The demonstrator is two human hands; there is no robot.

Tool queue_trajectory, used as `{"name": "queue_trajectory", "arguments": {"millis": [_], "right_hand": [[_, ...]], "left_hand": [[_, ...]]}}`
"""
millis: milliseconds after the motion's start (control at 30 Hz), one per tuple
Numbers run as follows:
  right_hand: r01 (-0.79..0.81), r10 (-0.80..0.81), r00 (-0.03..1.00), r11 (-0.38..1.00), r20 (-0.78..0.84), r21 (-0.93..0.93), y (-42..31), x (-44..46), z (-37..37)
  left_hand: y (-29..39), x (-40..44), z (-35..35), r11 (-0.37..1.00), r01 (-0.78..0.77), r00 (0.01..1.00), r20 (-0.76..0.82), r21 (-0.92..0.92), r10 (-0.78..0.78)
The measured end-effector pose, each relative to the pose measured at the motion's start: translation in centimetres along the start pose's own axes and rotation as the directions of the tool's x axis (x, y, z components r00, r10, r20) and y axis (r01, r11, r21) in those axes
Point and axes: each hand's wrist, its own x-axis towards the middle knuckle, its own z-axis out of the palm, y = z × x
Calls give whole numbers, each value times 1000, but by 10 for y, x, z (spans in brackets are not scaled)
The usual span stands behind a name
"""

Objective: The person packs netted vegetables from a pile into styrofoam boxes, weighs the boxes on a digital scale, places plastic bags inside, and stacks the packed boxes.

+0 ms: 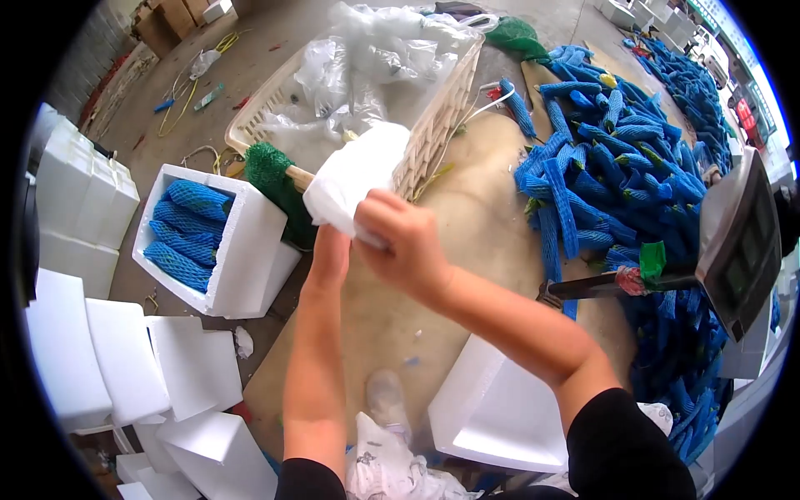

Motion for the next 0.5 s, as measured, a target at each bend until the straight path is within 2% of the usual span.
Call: {"name": "queue_trajectory", "arguments": {"millis": [33, 67, 100, 200, 233, 267, 333, 367, 400, 433, 467, 500], "right_hand": [[28, -31, 998, 999, 61, 45, -25, -21, -5], [91, -97, 989, 994, 110, 65, -49, -40, -12], [210, -218, 966, 975, 137, 74, -67, -59, -14], [248, -364, 839, 917, 404, 312, -123, -121, -29], [199, -362, 814, 909, 455, 366, -138, -143, -32], [151, -368, 779, 896, 508, 417, -149, -160, -35], [118, -367, 793, 876, 486, 469, -170, -180, -51], [108, -331, 796, 901, 506, 420, -177, -184, -66], [113, -334, 785, 905, 522, 409, -182, -185, -76], [68, -254, 820, 933, 513, 353, -188, -186, -92], [-113, -79, 887, 918, 456, 379, -197, -182, -107], [-170, 28, 940, 902, 339, 397, -201, -182, -112]], "left_hand": [[16, -39, 17, 935, 2, 997, -70, -354, -29], [11, -75, 23, 841, 6, 989, -123, -540, -86], [7, -119, 26, 816, 6, 994, -88, -577, -70], [11, -213, 28, 512, -8, 1000, -19, -859, -17], [23, -234, 33, 734, 84, 972, -105, -674, -208], [36, -255, 39, 845, 270, 902, -186, -462, -390], [21, -307, 45, 884, 272, 847, -342, -380, -407], [36, -311, 69, 915, 229, 857, -376, -332, -351], [28, -314, 65, 790, 126, 918, -232, -600, -322], [61, -317, 83, 773, 147, 931, -179, -617, -319], [58, -333, 81, 806, 99, 956, -168, -583, -239], [75, -342, 90, 869, 140, 882, -339, -474, -327]]}}
